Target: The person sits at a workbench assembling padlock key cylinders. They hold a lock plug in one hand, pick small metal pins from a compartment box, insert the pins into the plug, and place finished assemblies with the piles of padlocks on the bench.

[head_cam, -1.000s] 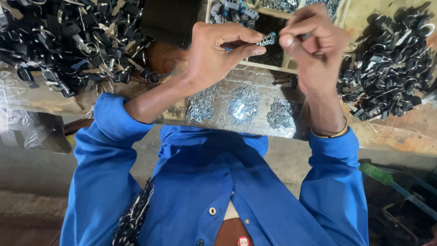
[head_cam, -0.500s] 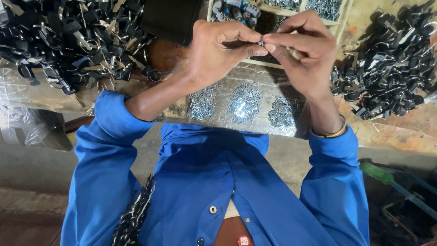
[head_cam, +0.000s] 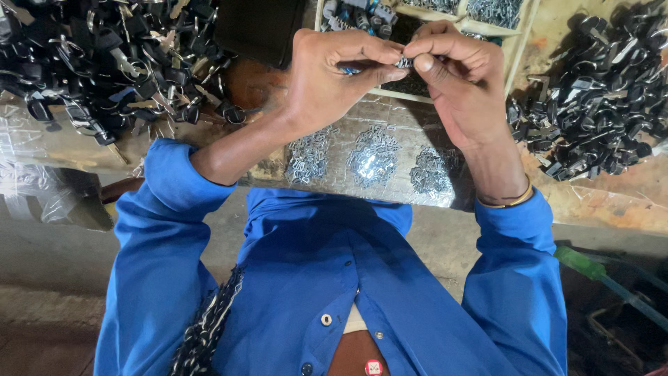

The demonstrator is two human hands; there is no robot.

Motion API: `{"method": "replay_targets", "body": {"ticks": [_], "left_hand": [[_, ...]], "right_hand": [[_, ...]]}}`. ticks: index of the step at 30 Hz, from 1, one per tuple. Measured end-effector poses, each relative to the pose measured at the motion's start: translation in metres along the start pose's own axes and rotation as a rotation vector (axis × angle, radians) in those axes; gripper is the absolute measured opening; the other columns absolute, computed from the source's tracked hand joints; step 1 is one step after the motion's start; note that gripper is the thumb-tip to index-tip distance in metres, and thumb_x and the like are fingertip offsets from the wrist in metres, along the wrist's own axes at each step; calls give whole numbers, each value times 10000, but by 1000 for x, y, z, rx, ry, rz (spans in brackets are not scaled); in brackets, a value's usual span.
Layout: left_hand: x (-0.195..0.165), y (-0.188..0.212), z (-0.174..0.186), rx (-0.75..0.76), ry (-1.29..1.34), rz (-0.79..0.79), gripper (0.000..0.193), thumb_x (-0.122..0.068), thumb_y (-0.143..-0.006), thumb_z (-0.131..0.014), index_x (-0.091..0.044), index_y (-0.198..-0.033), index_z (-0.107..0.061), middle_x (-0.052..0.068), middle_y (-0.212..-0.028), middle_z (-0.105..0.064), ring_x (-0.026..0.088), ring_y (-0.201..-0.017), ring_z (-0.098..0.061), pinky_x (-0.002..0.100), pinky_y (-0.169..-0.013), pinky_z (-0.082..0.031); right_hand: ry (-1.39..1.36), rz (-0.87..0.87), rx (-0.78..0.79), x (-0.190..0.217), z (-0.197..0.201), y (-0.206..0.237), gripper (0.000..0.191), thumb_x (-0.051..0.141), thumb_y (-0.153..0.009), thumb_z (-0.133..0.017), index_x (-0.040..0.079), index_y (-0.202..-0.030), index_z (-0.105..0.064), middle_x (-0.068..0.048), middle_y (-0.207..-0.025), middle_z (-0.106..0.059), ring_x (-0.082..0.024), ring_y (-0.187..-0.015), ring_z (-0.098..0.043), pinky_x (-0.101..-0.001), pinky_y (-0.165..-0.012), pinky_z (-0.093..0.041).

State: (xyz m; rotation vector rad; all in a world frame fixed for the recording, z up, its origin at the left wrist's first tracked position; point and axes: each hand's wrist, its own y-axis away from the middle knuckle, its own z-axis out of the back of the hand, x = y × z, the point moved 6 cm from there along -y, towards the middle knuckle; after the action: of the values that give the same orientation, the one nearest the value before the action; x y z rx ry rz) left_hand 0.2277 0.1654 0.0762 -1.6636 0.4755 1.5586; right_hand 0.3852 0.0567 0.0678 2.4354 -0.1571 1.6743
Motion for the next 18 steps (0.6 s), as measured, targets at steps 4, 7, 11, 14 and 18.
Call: {"method": "replay_targets", "body": {"ticks": [4,7,11,14,18], "left_hand": [[0,-1,1,-26,-14,-16,162,26,-920,-871,12,-1041,-765,124,-1076,-791,182,-1002,-800,280,-892,-673],[0,0,1,-32,-35,-8,165,18,-905,-883,12,-1027,-771,124,-1057,-794,175,-975,-804,274,-857,-668],[2,1,2,-50,-64,-9,161,9,-902,-884,8,-1016,-771,119,-1038,-797,167,-948,-809,264,-825,-669],[3,1,1,-48,-73,-10,161,8,-902,-882,9,-1017,-769,115,-1029,-799,166,-941,-809,265,-820,-667],[2,1,2,-48,-92,-25,163,6,-907,-882,11,-1019,-764,118,-1036,-796,166,-949,-808,267,-820,-671]], "right_hand": [[10,18,-26,-1,-3,-1,168,-122,-1065,-668,-39,-1198,-729,-76,-1162,-634,-125,-1066,-595,-241,-958,-477],[186,71,-17,6,-9,0,179,-119,-1084,-692,-25,-1229,-740,-69,-1163,-636,-117,-1100,-600,-236,-985,-497],[399,65,-3,17,-10,-2,207,-85,-1046,-713,15,-1226,-738,-60,-1240,-632,-100,-1081,-623,-215,-917,-517],[473,55,15,22,-9,-3,209,-65,-1037,-702,46,-1212,-734,-49,-1213,-643,-86,-1066,-626,-205,-882,-507],[610,94,31,22,-8,-1,225,-82,-1089,-740,49,-1271,-760,-58,-1257,-647,-59,-935,-569,-180,-731,-419]]}}
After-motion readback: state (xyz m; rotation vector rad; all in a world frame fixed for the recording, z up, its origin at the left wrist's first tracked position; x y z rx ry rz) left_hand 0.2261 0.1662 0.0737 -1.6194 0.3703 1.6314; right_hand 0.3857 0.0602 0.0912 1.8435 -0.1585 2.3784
